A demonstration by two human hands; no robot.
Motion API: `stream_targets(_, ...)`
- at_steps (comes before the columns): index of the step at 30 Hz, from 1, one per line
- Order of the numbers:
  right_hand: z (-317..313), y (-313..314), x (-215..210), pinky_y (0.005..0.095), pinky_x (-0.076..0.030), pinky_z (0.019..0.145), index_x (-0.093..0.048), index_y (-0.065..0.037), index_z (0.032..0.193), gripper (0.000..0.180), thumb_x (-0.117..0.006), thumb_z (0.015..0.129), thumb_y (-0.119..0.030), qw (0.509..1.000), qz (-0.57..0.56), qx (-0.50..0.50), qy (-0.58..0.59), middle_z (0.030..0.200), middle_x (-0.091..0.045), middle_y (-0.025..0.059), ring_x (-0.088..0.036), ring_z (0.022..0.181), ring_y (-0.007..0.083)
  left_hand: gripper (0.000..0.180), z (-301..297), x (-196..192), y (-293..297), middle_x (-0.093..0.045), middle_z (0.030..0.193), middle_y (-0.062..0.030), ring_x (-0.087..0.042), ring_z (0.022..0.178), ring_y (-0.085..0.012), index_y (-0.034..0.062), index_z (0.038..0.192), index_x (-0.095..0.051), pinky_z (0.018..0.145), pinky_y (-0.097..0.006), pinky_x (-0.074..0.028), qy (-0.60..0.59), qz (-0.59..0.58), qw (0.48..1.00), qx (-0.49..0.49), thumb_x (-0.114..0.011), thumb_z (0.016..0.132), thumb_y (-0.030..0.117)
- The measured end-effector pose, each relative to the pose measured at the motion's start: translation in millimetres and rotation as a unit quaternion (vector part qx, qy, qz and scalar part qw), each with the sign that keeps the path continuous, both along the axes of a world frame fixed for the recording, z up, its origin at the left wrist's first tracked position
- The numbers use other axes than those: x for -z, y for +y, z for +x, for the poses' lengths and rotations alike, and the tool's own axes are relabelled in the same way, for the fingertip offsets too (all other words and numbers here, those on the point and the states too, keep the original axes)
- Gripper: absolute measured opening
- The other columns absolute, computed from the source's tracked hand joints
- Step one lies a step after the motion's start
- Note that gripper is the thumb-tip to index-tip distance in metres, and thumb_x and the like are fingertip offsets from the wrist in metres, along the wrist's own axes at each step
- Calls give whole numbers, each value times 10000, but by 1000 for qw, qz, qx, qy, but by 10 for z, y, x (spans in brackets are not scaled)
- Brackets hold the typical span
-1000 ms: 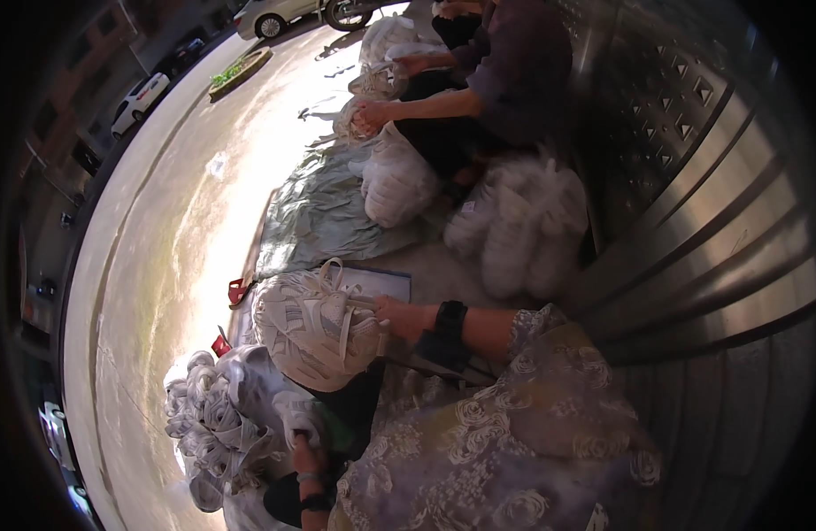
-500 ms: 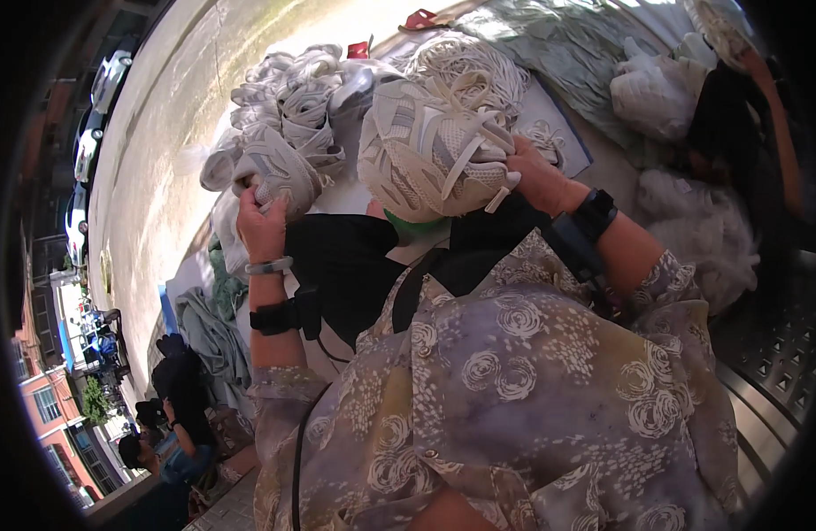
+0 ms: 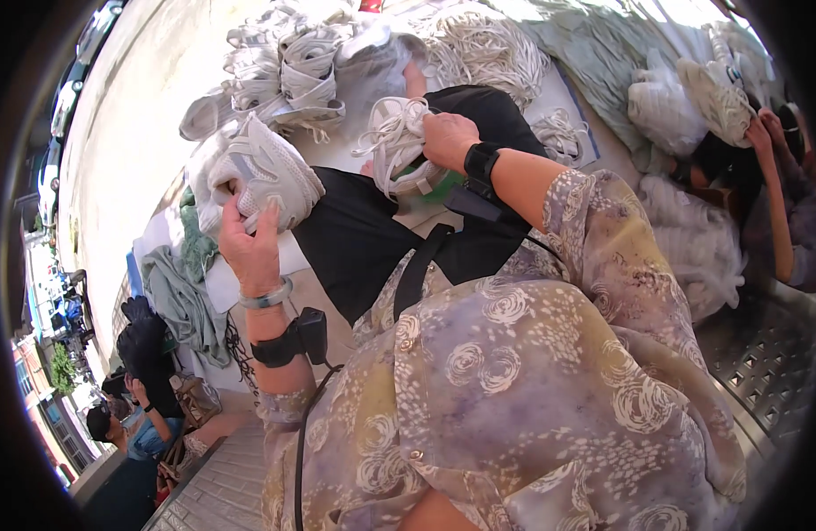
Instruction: Lacing a pair of white sneakers in a shoe production or storage area.
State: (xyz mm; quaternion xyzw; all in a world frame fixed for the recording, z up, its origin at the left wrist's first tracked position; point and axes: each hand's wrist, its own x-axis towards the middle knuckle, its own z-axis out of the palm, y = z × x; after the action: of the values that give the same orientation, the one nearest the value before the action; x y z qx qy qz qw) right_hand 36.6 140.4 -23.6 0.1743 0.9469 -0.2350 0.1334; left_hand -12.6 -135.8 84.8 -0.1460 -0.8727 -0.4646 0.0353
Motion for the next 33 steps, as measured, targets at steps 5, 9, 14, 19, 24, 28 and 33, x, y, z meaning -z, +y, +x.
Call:
stream_targets(5,12,223,178,374,-493,795,-660,-2,909,265,-516,740,-146,998,16,34,-44,967,-644,174,-624,924,295,398,424,-84,323,-653,856,-127,-620,761,-171,-52,1079,-523,708,-285,-478,1,46,999,24,-680,752,112)
stream_targets(9,42,339,166,368,-483,817,-656,-16,936,283,-516,726,-144,999,1,27,-43,980,-641,173,-612,953,301,386,458,-165,492,-652,850,-145,-641,756,-204,-35,1070,-529,691,-295,-481,40,12,997,71,-682,741,97)
stream_targets(14,132,555,225,360,-469,812,-633,2,944,364,-569,693,-254,998,-52,-33,-30,955,-630,192,-595,962,304,390,492,-152,619,-647,851,-169,-649,765,-264,-24,1067,-529,683,-319,-485,36,-6,995,96,-678,725,91)
stream_targets(19,236,529,191,375,-433,841,-565,-25,1063,488,-630,704,-350,990,-115,-69,51,986,-605,158,-569,962,304,412,552,-38,703,-620,840,-199,-606,754,-356,-27,1056,-523,683,-391,-473,95,-114,977,151,-640,674,74)
stream_targets(24,358,417,129,348,-437,850,-540,-33,1112,397,-576,774,-240,962,-121,-53,237,998,-594,136,-565,964,286,405,628,43,827,-617,867,-172,-594,777,-350,-5,1056,-519,686,-406,-456,114,-193,955,195,-634,680,94)
stream_targets(28,418,395,310,283,-449,806,-557,-12,1077,272,-495,825,-96,944,-239,53,220,926,-628,128,-595,882,213,423,667,190,995,-592,807,-151,-579,728,-331,1,1034,-507,655,-398,-439,169,-206,924,274,-644,644,94)
stream_targets(33,432,352,347,367,-466,749,-574,-21,992,224,-466,837,-141,919,-283,73,265,870,-625,180,-604,851,322,325,599,348,1137,-576,730,-153,-575,677,-332,14,934,-504,621,-405,-442,194,-265,893,307,-631,641,70)
